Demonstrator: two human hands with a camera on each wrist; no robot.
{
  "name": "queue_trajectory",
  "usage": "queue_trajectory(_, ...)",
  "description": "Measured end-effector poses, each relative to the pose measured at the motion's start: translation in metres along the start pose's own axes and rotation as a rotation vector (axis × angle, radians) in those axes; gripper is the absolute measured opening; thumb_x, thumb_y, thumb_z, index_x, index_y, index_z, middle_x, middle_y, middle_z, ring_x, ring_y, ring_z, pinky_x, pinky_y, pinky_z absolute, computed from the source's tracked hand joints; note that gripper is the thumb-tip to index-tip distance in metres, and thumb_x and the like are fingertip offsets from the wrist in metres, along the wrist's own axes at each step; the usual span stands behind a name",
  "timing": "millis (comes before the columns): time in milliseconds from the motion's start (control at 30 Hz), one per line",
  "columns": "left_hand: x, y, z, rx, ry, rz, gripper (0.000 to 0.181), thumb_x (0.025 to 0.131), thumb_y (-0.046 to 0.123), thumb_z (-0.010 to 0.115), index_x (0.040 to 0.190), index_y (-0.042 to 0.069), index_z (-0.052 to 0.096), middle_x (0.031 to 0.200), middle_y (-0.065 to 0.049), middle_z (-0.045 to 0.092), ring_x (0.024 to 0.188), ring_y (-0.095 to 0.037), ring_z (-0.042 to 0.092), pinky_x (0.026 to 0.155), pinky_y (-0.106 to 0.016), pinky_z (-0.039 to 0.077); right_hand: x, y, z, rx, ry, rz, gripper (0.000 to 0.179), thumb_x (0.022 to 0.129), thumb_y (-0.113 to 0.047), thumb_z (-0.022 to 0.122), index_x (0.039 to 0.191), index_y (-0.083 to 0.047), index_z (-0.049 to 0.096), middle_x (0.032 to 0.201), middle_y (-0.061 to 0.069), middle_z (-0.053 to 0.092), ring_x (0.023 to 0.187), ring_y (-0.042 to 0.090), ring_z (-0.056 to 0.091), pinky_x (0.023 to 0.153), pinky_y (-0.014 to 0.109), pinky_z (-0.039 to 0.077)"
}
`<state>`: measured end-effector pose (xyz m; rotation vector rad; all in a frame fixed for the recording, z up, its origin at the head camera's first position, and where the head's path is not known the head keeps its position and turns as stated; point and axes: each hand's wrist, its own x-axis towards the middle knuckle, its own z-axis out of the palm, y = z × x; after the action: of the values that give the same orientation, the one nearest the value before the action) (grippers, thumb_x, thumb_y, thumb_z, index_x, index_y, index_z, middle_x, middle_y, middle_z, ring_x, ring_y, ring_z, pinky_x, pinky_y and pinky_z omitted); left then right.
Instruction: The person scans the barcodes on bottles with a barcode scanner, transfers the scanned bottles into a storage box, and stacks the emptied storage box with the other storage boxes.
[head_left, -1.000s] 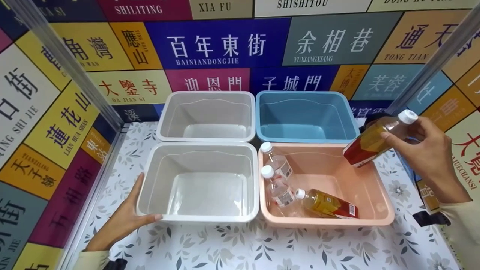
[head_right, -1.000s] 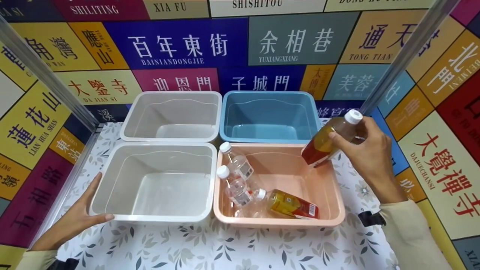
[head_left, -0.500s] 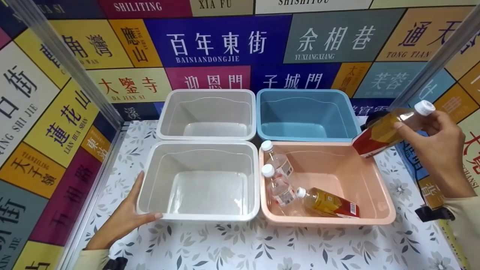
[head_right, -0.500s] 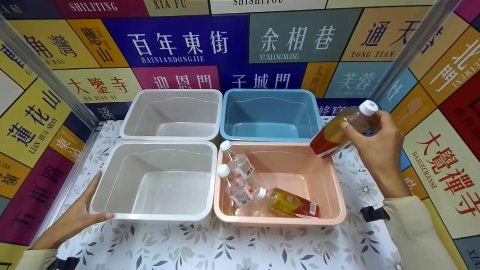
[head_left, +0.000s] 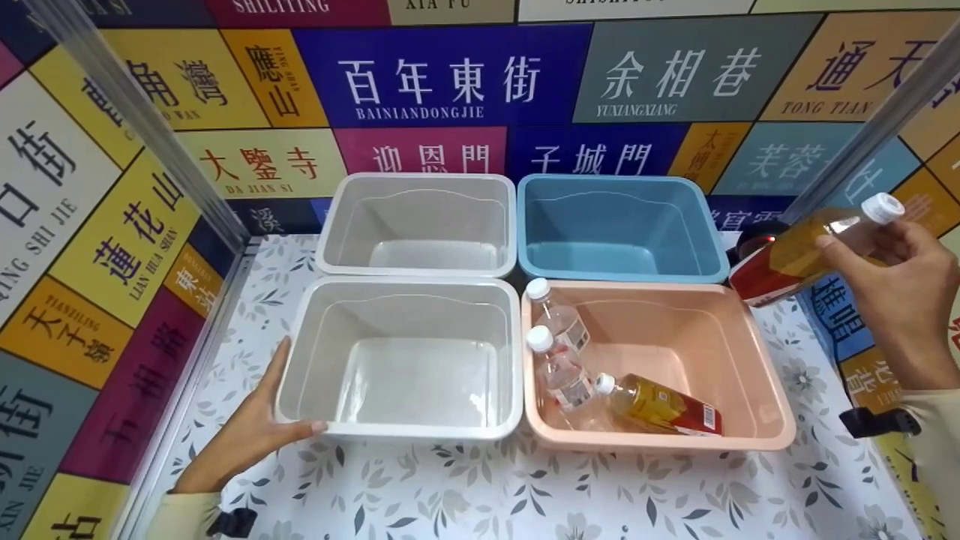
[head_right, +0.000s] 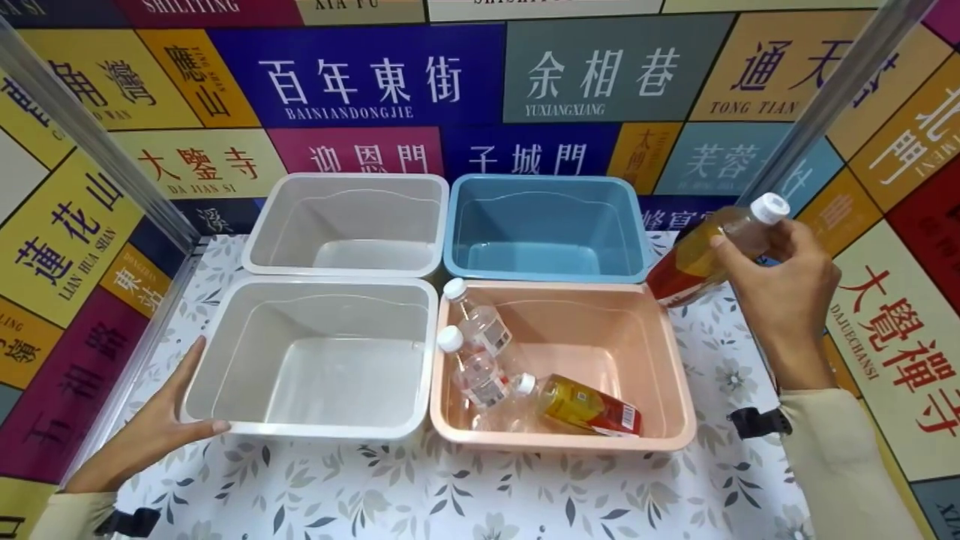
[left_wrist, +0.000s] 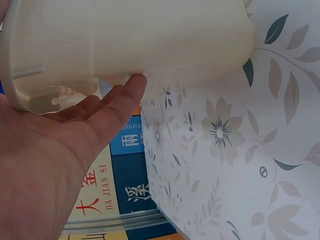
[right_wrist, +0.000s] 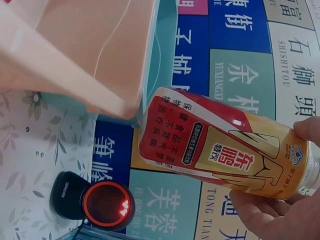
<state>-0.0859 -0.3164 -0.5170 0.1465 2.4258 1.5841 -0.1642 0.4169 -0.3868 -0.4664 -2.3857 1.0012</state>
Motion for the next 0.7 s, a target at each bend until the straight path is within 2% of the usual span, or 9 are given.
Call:
queue_trajectory(267, -0.001, 0.000, 0.001, -0.012, 0.002, 0.003, 0.125, 0.079, 0.016, 0.086, 0.158, 0.049, -0.005, 0.169, -0.008, 0.003, 0.132, -0.040, 0.044, 0.103, -0.055, 0.042, 0.006, 0.011, 0.001, -0.004, 0.015, 0.038, 0.060, 0.096, -0.036, 0.068, 0.150, -0.021, 0.047, 0.148, 0.010, 0.053, 0.133, 0.021, 0.052, 0.113, 0.029, 0.039)
queue_trajectory(533, -0.001, 0.000, 0.001, 0.014, 0.005, 0.007, 0.124, 0.080, 0.019, 0.086, 0.158, 0.049, -0.006, 0.169, -0.006, 0.000, 0.132, -0.039, 0.044, 0.102, -0.053, 0.043, 0.007, 0.024, 0.006, -0.034, 0.022, 0.037, 0.062, 0.095, -0.039, 0.069, 0.150, -0.022, 0.048, 0.147, 0.009, 0.054, 0.133, 0.022, 0.053, 0.112, 0.032, 0.040)
queue_trajectory(700, -0.001, 0.000, 0.002, -0.017, 0.002, 0.011, 0.125, 0.079, 0.016, 0.086, 0.158, 0.049, -0.005, 0.169, -0.006, 0.000, 0.133, -0.041, 0.043, 0.102, -0.053, 0.043, 0.008, 0.033, 0.010, -0.018, 0.009, 0.071, 0.062, 0.094, -0.040, 0.071, 0.149, -0.025, 0.048, 0.147, 0.007, 0.055, 0.131, 0.020, 0.054, 0.112, 0.034, 0.041)
